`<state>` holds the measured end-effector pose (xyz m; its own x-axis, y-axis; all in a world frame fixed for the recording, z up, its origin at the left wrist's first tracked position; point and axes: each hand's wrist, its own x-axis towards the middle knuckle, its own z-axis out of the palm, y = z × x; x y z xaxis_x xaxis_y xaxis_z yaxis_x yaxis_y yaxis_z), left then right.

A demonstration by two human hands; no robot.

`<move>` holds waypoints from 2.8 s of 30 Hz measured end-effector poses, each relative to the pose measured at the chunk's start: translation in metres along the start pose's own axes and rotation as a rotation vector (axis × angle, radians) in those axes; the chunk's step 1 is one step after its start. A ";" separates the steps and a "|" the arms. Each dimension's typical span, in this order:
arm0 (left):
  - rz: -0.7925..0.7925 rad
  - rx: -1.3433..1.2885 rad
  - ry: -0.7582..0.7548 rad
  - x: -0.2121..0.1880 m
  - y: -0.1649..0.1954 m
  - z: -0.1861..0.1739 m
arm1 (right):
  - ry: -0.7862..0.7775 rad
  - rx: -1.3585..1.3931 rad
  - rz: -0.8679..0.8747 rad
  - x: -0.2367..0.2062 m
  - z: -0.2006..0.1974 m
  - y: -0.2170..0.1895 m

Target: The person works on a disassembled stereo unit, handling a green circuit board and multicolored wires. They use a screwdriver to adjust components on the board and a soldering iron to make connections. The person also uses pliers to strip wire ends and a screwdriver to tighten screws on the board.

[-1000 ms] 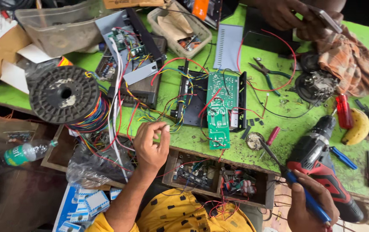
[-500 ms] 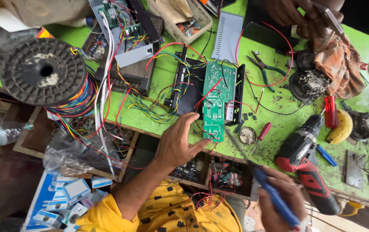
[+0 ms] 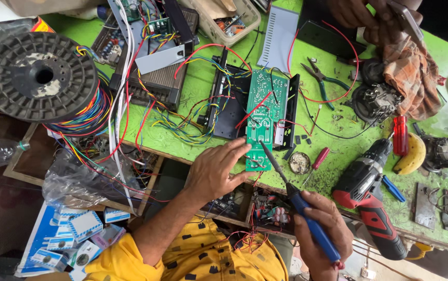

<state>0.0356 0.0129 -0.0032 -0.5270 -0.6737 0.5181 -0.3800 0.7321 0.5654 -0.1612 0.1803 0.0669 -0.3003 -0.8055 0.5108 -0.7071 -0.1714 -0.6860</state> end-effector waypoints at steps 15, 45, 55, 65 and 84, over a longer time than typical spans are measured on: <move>-0.002 -0.043 0.001 -0.003 -0.003 0.001 | -0.017 -0.009 -0.035 -0.014 0.003 0.005; 0.000 -0.051 0.011 -0.005 -0.003 0.001 | 0.224 0.236 0.240 -0.008 0.011 0.000; 0.011 -0.029 0.037 -0.003 -0.003 0.003 | 0.474 0.840 0.607 -0.008 0.014 0.047; 0.012 -0.030 0.015 -0.005 -0.005 0.004 | 0.294 0.963 0.653 0.026 -0.005 0.059; -0.035 -0.130 -0.043 -0.003 -0.005 -0.001 | -0.626 0.796 0.651 0.235 -0.028 0.085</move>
<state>0.0400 0.0110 -0.0065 -0.5481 -0.6918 0.4701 -0.2989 0.6869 0.6624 -0.3097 -0.0076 0.1433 0.0641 -0.9689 -0.2388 0.1208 0.2451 -0.9619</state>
